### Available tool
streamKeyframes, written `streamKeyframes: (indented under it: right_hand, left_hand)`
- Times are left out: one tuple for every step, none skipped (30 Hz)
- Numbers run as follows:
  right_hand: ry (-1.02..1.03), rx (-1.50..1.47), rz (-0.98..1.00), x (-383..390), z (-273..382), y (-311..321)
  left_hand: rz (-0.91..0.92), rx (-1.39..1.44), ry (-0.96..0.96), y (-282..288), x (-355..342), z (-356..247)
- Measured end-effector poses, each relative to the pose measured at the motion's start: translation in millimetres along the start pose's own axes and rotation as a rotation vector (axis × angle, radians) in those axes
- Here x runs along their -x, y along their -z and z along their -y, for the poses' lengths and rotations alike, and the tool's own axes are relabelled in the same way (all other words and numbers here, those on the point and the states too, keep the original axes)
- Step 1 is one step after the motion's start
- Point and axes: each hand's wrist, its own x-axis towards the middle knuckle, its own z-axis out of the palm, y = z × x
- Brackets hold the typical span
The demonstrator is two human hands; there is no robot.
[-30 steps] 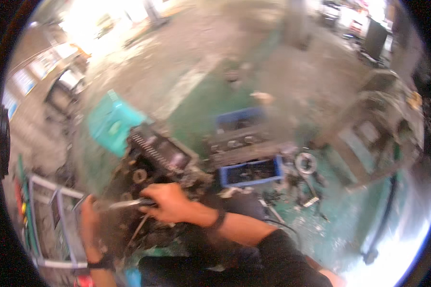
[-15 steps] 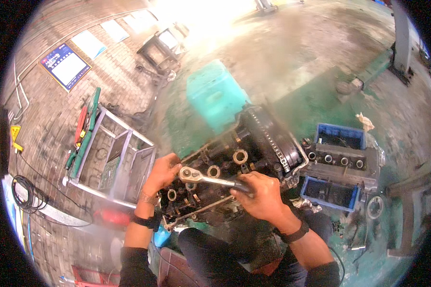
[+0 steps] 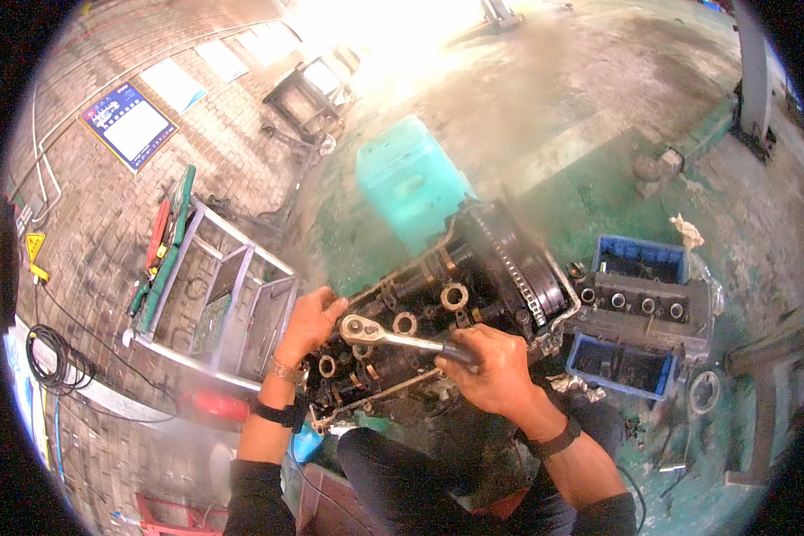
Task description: The person uses a ratchet wrench to loosen and remove bolts from a disassembled engine block resting on a low stool. They repeatedly reposition the tool and the engine to access different bolt locations, then place removed bolts into a nearby blue parts bin.
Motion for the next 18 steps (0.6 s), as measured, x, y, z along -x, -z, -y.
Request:
streamKeyframes:
  right_hand:
    - [0.003,0.001,-0.001,0.1,-0.1,0.1]
    - [0.011,0.001,-0.008,0.0,-0.2,-0.1]
    - [0.02,0.001,-0.016,-0.2,-0.3,-0.4]
    - [0.024,0.006,-0.021,-0.3,-0.4,-0.7]
    - [0.022,-0.008,-0.02,0.0,-0.3,-0.9]
    - [0.016,-0.015,-0.017,0.5,0.0,-1.0]
    - [0.008,-0.021,-0.013,0.7,0.2,-1.0]
    - [0.007,-0.028,-0.013,0.8,0.3,-1.1]
    - [0.004,-0.033,-0.012,0.8,0.6,-1.1]
    - [-0.005,-0.039,-0.01,0.7,0.9,-1.1]
    - [0.001,-0.042,-0.013,0.6,1.3,-1.0]
    - [0.001,-0.046,-0.015,0.3,1.7,-0.9]
    - [-0.004,-0.049,-0.015,0.0,2.1,-0.8]
    - [-0.007,-0.045,-0.009,-0.1,2.5,-0.3]
    - [-0.015,-0.041,-0.002,0.0,3.1,0.3]
    - [-0.024,-0.037,0.005,-0.2,3.3,0.9]
    - [-0.025,-0.027,0.003,-0.5,3.4,1.2]
    - [-0.027,-0.018,0.003,-0.8,3.4,1.2]
  left_hand:
    - [0.018,0.016,-0.058,1.0,1.1,-1.0]
    - [0.043,0.034,-0.109,2.6,2.1,-1.6]
    - [0.068,0.052,-0.161,3.7,2.7,-2.2]
    - [0.073,0.064,-0.149,4.3,3.2,-2.8]
    - [0.079,0.077,-0.137,4.8,3.6,-3.0]
    - [0.083,0.09,-0.127,4.8,3.6,-3.0]
    - [0.073,0.075,-0.119,4.5,3.3,-2.9]
    - [0.063,0.06,-0.11,3.9,2.9,-2.5]
    - [0.056,0.045,-0.095,2.9,2.1,-2.2]
    - [0.048,-0.005,-0.081,1.6,1.1,-1.9]
    - [0.043,-0.054,-0.059,0.1,0.0,-1.9]
    - [0.039,-0.102,-0.038,-0.9,-1.3,-1.8]
    - [0.034,-0.148,-0.026,-1.3,-2.6,-1.9]
    - [0.031,-0.192,-0.014,-1.3,-3.9,-2.3]
    - [0.028,-0.234,0.003,-1.1,-4.6,-2.8]
    - [0.027,-0.203,0.015,-0.7,-4.7,-3.4]
    - [0.026,-0.169,0.034,0.2,-4.0,-3.9]
    - [0.025,-0.135,0.055,1.1,-2.8,-4.4]
